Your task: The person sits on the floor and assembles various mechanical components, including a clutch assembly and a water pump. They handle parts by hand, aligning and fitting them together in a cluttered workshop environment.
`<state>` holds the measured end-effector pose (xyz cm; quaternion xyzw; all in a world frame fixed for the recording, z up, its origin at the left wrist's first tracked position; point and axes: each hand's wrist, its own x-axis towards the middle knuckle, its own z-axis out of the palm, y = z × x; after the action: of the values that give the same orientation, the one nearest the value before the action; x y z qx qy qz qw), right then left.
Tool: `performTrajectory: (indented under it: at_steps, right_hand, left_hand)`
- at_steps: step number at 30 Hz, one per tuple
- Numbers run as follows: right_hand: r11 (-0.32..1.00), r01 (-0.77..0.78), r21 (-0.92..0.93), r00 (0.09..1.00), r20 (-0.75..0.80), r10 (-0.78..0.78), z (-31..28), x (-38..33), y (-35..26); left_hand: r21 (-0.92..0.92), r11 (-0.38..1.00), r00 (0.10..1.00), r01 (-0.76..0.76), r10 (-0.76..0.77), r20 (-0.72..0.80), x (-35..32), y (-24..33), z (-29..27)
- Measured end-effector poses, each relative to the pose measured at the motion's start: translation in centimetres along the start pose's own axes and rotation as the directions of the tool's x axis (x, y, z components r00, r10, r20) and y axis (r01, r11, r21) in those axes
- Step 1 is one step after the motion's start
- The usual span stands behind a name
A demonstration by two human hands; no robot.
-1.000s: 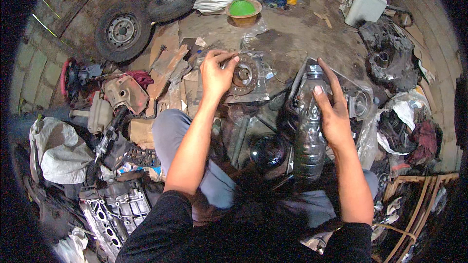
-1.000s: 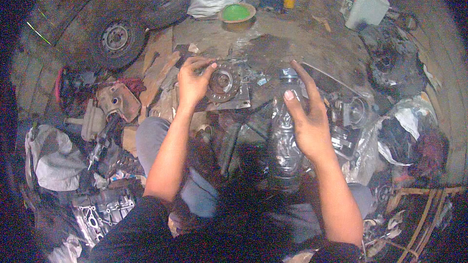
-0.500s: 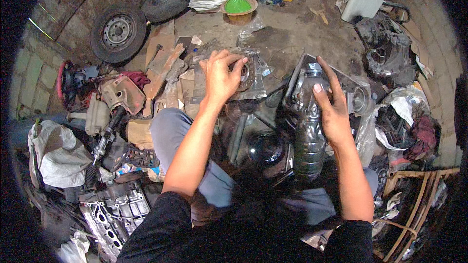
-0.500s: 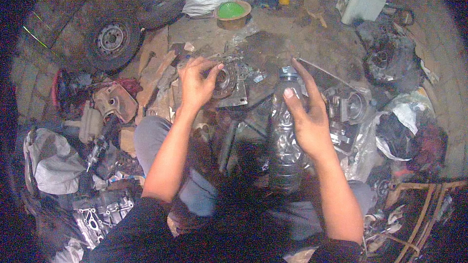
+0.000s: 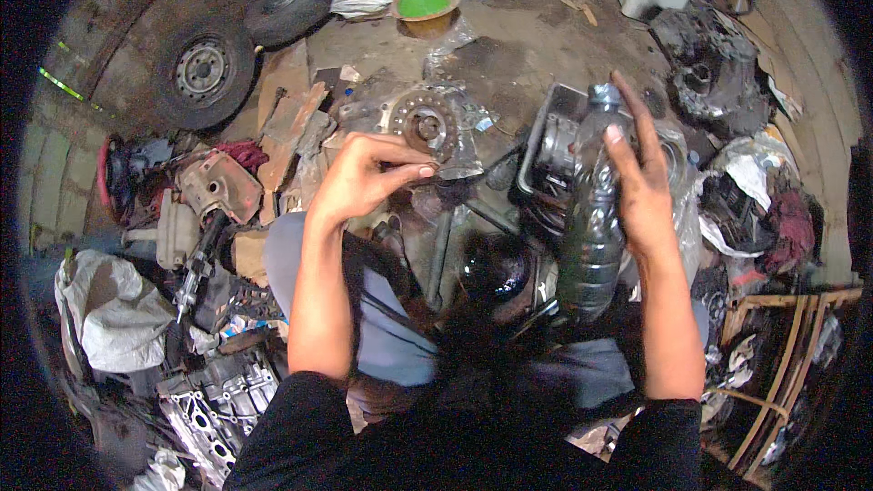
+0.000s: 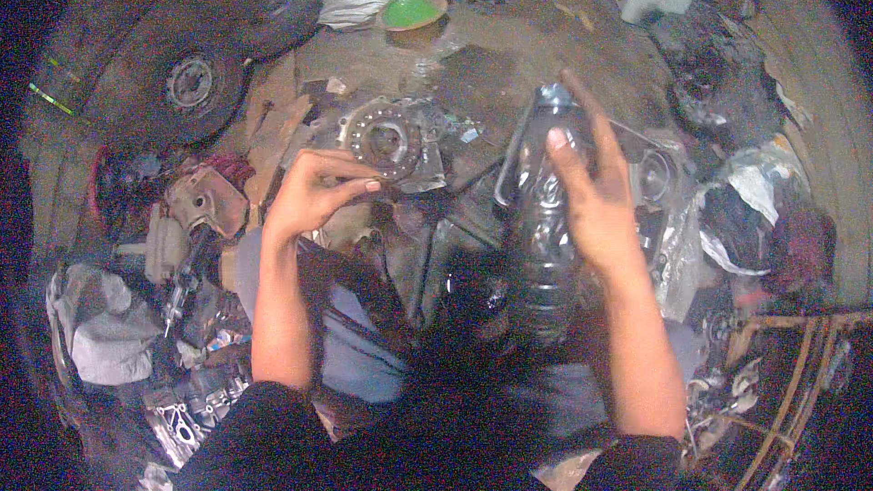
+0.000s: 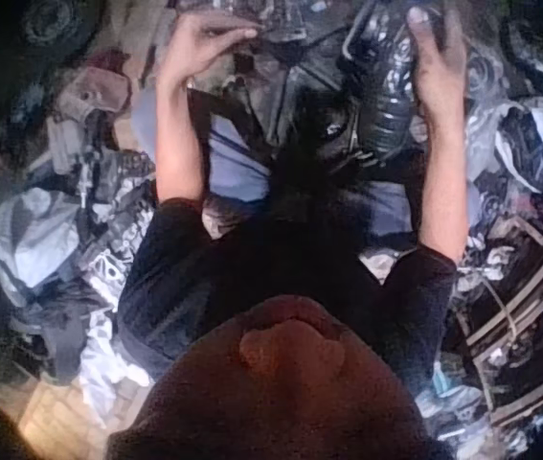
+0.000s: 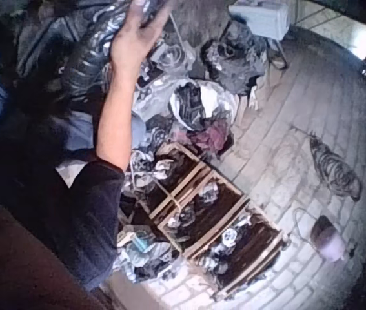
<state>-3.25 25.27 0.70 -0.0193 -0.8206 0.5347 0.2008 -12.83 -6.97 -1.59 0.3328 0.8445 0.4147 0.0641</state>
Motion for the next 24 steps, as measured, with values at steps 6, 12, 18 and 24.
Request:
performTrajectory:
  at_steps: [6,12,18,24]
  right_hand:
    - [0.998,-0.014,0.059,0.964,-0.266,0.029,-6.8,1.2,0.1]
    - [0.975,0.013,0.222,0.899,-0.429,0.085,-14.1,-0.8,2.0]
    - [0.978,-0.044,0.202,0.855,-0.500,0.141,-19.4,-4.7,3.7]
    - [0.986,-0.158,0.043,0.813,-0.561,0.155,-22.7,-7.5,6.7]
  left_hand:
    - [-0.264,0.964,0.947,0.025,-0.108,-0.304,0.0,1.2,1.7]
    - [-0.495,0.849,0.955,0.186,-0.275,-0.113,2.0,1.7,10.2]
    - [-0.528,0.797,0.952,0.293,-0.293,0.085,6.2,-0.5,18.4]
    - [-0.592,0.716,0.926,0.369,-0.335,0.172,12.0,-1.5,28.8]
